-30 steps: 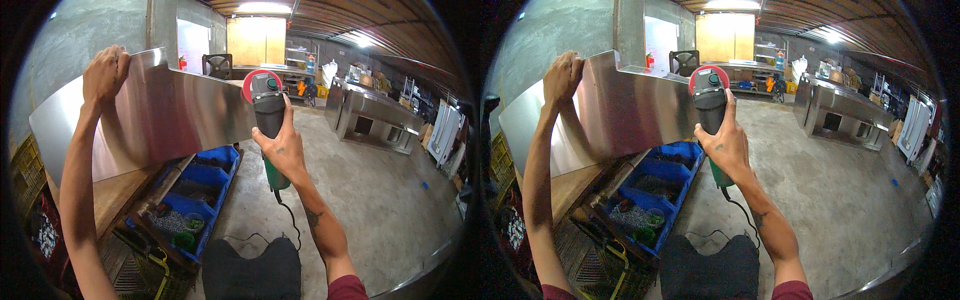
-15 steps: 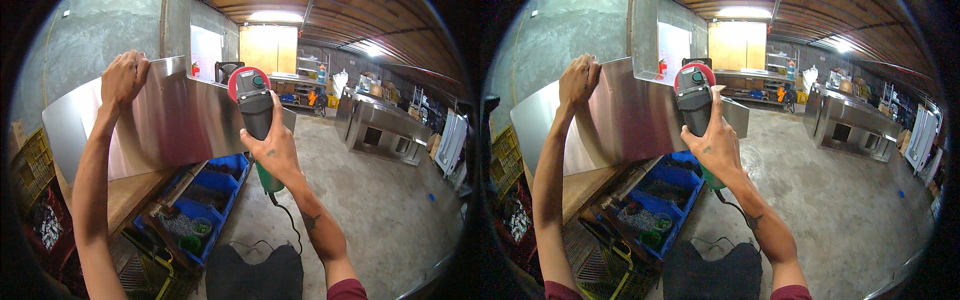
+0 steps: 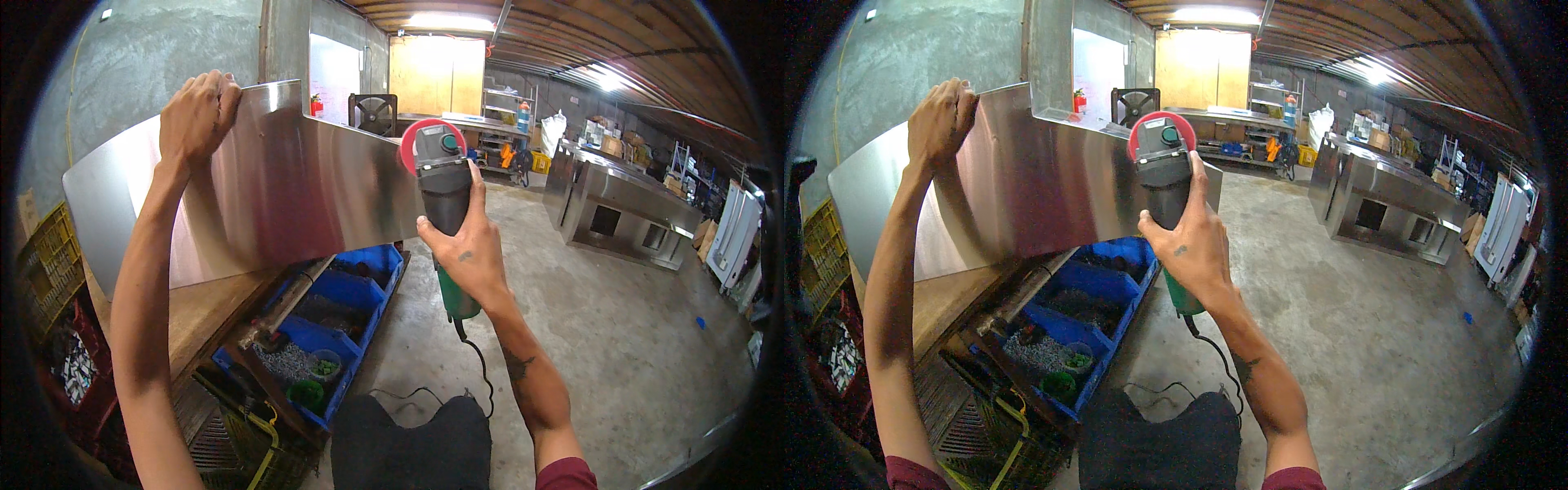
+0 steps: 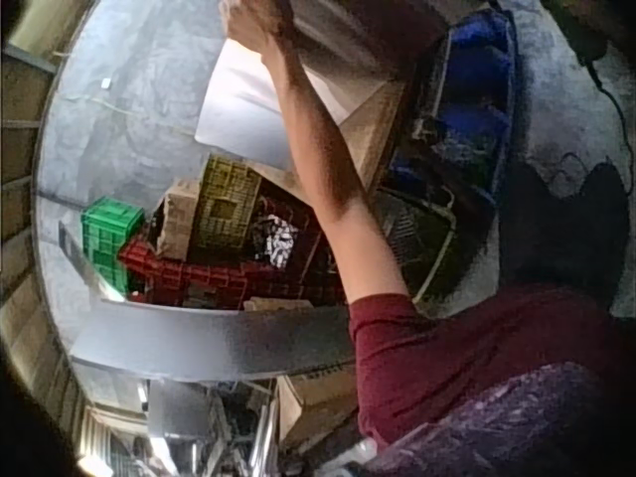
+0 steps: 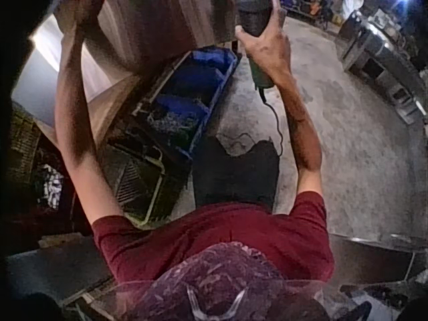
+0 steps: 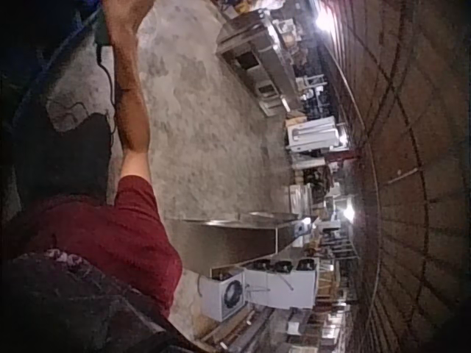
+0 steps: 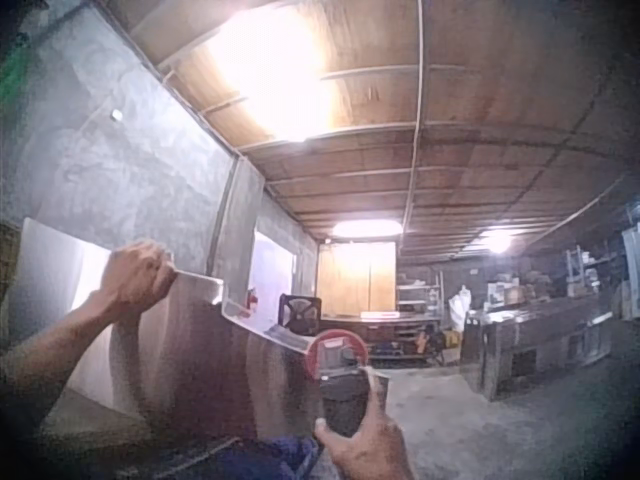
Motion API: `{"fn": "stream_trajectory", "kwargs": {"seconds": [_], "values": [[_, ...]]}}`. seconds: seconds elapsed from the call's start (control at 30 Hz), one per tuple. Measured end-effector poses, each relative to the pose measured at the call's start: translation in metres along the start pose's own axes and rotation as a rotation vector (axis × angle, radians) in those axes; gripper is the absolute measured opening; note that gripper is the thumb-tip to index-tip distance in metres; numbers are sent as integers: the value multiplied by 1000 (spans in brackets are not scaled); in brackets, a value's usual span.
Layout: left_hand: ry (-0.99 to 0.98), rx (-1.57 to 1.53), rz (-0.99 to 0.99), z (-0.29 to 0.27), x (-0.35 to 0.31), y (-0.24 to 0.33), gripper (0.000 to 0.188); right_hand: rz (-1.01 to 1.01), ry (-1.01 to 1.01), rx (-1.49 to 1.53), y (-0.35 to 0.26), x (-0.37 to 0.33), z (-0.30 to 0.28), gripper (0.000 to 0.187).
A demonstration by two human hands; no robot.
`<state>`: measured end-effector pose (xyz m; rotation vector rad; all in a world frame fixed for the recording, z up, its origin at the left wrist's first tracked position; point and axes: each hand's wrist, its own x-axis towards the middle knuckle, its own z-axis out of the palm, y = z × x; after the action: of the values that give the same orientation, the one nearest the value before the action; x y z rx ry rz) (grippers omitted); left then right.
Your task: The person attaches a sanding disc to an angle grinder and then sands the surface of a stainless steel kitchen hood. The person moves the grinder across the metal surface to smooth it.
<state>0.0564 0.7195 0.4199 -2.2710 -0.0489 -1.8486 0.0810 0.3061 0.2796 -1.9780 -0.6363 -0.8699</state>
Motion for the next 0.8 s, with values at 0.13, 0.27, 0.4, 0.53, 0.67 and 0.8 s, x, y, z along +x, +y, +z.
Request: {"fn": "stream_trajectory", "kwargs": {"seconds": [0.13,0.27,0.4,0.53,0.67,0.8], "values": [[25,1,11,-4,1,7,41,-27,-16,11,-16,0,-3,110],[44,9,16,-16,3,19,42,-100,-30,60,-23,2,-5,111],[8,-5,-12,-19,-1,38,42,-142,-39,43,-27,2,-9,112],[52,26,21,-23,-1,38,44,-106,-58,53,-31,-1,-11,112],[71,24,41,-24,-1,32,44,-100,-17,63,-20,-2,-8,112],[13,5,-27,-13,-7,36,40,18,-43,34,-11,-6,-20,111]]}}
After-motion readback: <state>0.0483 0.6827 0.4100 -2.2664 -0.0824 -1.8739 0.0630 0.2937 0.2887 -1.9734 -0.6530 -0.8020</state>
